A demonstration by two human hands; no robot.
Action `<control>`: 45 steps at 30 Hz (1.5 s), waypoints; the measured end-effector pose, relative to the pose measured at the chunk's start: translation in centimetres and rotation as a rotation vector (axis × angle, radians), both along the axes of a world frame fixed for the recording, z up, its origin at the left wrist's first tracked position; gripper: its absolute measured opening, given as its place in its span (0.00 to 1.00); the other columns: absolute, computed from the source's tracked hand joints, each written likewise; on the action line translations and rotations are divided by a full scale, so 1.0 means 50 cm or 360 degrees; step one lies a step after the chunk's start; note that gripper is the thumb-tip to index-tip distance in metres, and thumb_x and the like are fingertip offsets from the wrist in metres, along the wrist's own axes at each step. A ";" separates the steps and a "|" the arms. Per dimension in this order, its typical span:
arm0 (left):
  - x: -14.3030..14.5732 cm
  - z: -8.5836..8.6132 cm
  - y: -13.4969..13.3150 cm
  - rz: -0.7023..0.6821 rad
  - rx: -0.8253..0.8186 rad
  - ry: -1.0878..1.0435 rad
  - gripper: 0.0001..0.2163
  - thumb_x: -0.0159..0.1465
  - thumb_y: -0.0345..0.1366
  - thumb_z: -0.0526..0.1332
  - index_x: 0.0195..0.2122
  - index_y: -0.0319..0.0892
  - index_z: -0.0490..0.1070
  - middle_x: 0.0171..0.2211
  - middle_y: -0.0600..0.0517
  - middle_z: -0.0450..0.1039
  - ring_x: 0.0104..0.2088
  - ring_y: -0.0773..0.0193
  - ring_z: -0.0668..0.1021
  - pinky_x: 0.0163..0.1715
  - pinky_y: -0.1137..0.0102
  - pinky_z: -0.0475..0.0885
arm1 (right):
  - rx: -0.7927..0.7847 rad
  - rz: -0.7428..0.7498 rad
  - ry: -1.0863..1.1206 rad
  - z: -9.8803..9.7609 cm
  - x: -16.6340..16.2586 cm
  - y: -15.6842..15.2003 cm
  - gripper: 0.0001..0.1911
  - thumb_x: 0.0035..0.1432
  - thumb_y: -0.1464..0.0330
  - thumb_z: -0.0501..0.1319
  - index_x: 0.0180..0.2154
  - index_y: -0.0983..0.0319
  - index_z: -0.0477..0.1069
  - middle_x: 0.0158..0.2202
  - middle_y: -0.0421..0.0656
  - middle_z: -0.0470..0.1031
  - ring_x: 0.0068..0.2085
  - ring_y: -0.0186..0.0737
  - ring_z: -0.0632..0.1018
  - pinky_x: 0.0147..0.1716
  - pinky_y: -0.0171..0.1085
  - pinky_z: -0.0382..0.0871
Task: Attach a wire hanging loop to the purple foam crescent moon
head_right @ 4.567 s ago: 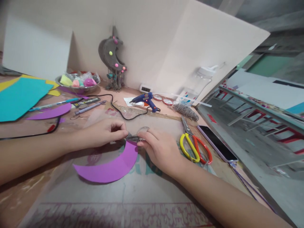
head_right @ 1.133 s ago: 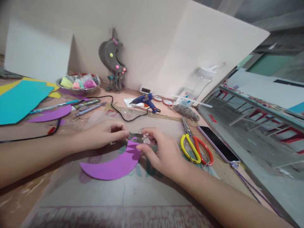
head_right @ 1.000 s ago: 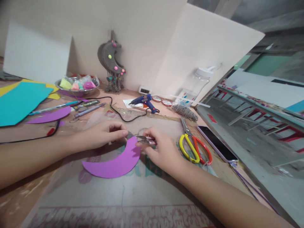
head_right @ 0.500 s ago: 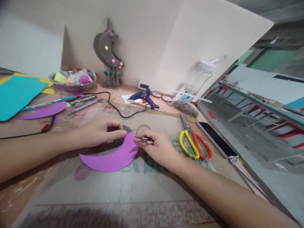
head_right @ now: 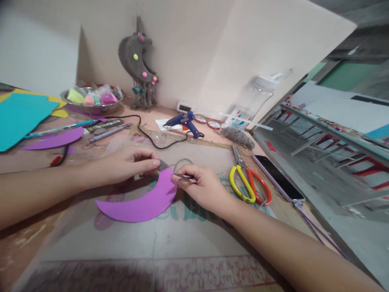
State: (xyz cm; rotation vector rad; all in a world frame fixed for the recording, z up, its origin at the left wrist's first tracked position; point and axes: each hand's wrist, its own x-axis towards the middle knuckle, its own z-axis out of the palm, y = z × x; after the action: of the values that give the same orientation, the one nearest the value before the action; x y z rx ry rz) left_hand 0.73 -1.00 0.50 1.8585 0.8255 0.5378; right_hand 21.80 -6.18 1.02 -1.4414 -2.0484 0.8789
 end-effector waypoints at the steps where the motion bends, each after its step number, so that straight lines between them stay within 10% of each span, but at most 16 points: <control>1: 0.000 0.001 0.000 -0.0014 -0.0029 -0.0016 0.11 0.62 0.40 0.54 0.27 0.39 0.66 0.21 0.57 0.61 0.22 0.71 0.64 0.21 0.76 0.58 | 0.0016 0.0008 -0.0008 -0.002 0.001 0.000 0.13 0.57 0.62 0.56 0.25 0.63 0.69 0.23 0.38 0.69 0.26 0.32 0.70 0.27 0.31 0.64; 16: -0.003 0.006 -0.002 -0.0089 -0.0235 0.0078 0.09 0.60 0.37 0.54 0.25 0.40 0.63 0.23 0.57 0.63 0.18 0.74 0.64 0.13 0.80 0.55 | 0.0225 0.0274 -0.0102 -0.012 0.006 -0.006 0.09 0.59 0.68 0.57 0.27 0.62 0.68 0.21 0.36 0.67 0.22 0.28 0.66 0.22 0.28 0.60; 25: -0.001 0.008 -0.008 -0.0093 -0.0113 0.0070 0.09 0.60 0.36 0.53 0.25 0.40 0.64 0.20 0.58 0.62 0.17 0.75 0.64 0.14 0.81 0.55 | 0.0899 0.0294 -0.0408 -0.004 0.028 -0.004 0.14 0.64 0.64 0.51 0.48 0.62 0.64 0.34 0.44 0.69 0.34 0.38 0.70 0.33 0.37 0.63; 45: 0.001 0.008 -0.008 -0.0140 0.0074 0.0121 0.09 0.60 0.35 0.53 0.24 0.39 0.64 0.19 0.58 0.63 0.19 0.74 0.65 0.19 0.78 0.57 | 0.1207 0.0358 -0.0806 -0.004 0.023 -0.003 0.12 0.63 0.66 0.53 0.44 0.63 0.71 0.29 0.43 0.70 0.30 0.38 0.69 0.29 0.36 0.60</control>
State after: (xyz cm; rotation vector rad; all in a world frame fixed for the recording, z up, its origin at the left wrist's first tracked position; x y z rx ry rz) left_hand 0.79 -1.42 0.91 1.9581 0.7831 0.4367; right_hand 22.94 -6.35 0.85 -1.0651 -2.5325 -0.2516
